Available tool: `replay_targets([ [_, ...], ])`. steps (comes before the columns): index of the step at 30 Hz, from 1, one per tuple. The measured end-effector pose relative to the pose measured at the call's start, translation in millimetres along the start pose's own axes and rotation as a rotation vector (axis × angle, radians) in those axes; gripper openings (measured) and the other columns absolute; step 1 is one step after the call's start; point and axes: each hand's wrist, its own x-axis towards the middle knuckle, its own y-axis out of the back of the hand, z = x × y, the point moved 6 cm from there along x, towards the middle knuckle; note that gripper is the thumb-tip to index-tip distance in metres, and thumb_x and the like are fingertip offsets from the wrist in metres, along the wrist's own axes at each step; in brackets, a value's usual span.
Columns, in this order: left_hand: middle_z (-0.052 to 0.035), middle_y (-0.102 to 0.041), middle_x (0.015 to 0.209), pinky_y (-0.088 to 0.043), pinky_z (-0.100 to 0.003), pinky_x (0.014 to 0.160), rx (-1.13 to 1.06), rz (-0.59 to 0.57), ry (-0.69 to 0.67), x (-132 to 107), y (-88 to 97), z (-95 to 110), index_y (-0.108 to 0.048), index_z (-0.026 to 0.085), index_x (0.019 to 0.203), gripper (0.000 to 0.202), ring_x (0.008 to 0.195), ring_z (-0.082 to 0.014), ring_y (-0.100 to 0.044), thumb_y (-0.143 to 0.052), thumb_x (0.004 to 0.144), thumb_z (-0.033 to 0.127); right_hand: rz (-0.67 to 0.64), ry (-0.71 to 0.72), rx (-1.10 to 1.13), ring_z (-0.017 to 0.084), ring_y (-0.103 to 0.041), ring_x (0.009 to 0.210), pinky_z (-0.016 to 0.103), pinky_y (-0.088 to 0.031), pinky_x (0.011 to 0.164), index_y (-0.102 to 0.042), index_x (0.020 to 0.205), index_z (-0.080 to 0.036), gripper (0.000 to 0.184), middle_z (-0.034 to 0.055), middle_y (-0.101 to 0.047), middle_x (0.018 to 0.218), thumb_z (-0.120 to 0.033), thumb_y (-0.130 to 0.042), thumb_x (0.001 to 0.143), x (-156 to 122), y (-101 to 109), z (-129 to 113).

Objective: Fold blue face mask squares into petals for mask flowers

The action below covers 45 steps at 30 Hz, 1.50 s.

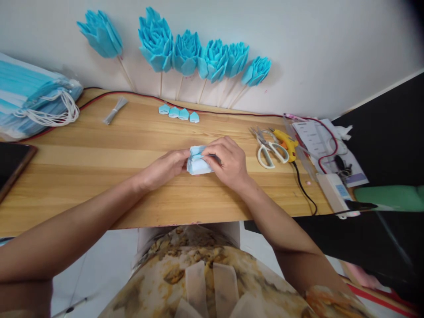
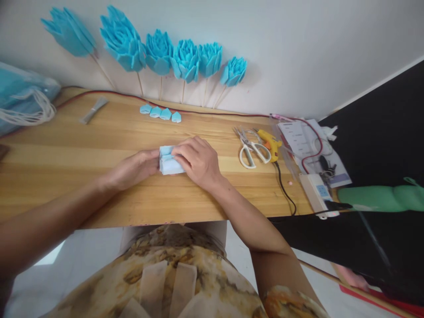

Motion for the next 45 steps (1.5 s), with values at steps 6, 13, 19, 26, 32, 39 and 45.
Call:
replay_targets([
  [6,-0.0098,-0.071,0.105,-0.045,-0.039,0.093,0.011,0.044,-0.036,-1.1,-0.3,4.1,-0.071,0.014,0.1,0.028,0.102,-0.0242,-0.061,-0.058,0.092,0.037,0.04,0.044,-0.026,0.018,-0.059,0.082,0.034,-0.047,0.075,-0.068,0.089,-0.025,0.013,0.0026,-0.069,0.088,-0.024,-0.058,0.097,0.1,2.3,-3.5],
  [13,-0.006,-0.066,0.09,-0.044,-0.035,0.086,-0.011,0.114,-0.008,-2.5,3.4,3.3,-0.066,0.014,0.087,0.021,0.091,-0.0203,-0.058,-0.066,0.085,0.036,0.025,0.034,-0.034,0.018,-0.059,0.083,0.036,-0.047,0.076,-0.069,0.09,-0.026,0.011,0.0021,-0.068,0.09,-0.024,-0.059,0.096,-1.1,-0.5,-2.1],
  [19,-0.0065,-0.067,0.091,-0.045,-0.035,0.084,0.028,0.17,-0.023,-0.2,15.7,-2.3,-0.067,0.013,0.093,0.028,0.087,-0.0195,-0.058,-0.065,0.086,0.04,0.0,0.06,0.091,0.023,-0.065,0.102,0.048,-0.05,0.093,-0.066,0.084,-0.028,0.009,0.0012,-0.074,0.101,-0.026,-0.064,0.092,4.4,9.0,-5.3],
  [26,-0.0122,-0.07,0.102,-0.052,-0.042,0.087,-0.022,0.198,-0.017,0.3,19.5,-4.2,-0.069,0.011,0.107,0.036,0.094,-0.0251,-0.064,-0.064,0.087,0.041,-0.106,-0.077,0.792,0.018,-0.072,0.074,0.037,-0.06,0.071,-0.064,0.093,-0.024,0.018,0.0021,-0.076,0.085,-0.041,-0.07,0.09,-4.8,26.9,1.3],
  [32,-0.006,-0.067,0.089,-0.05,-0.038,0.085,0.071,0.245,-0.015,-2.1,20.8,-1.4,-0.068,0.013,0.095,0.031,0.087,-0.0213,-0.061,-0.065,0.086,0.043,-0.12,-0.141,0.417,0.015,-0.074,0.083,0.029,-0.058,0.077,-0.075,0.099,-0.024,0.01,0.0009,-0.079,0.093,-0.027,-0.071,0.09,-1.3,15.0,-0.5],
  [39,-0.0016,-0.056,0.081,-0.042,-0.031,0.074,0.305,0.188,-0.047,-6.2,17.3,5.3,-0.058,0.016,0.082,0.033,0.077,-0.0162,-0.05,-0.056,0.091,0.048,-0.047,0.0,0.157,0.017,-0.068,0.089,0.033,-0.054,0.08,-0.074,0.095,-0.024,0.013,0.003,-0.075,0.093,-0.025,-0.061,0.096,0.4,0.8,-2.2],
  [45,-0.0058,-0.064,0.096,-0.047,-0.032,0.082,0.392,0.126,-0.047,-6.2,9.9,10.0,-0.065,0.015,0.093,0.032,0.093,-0.0202,-0.055,-0.049,0.095,0.043,0.004,0.011,0.052,0.018,-0.064,0.084,0.034,-0.051,0.077,-0.072,0.1,-0.025,0.01,0.0028,-0.073,0.091,-0.027,-0.064,0.095,0.6,3.7,-1.0],
])
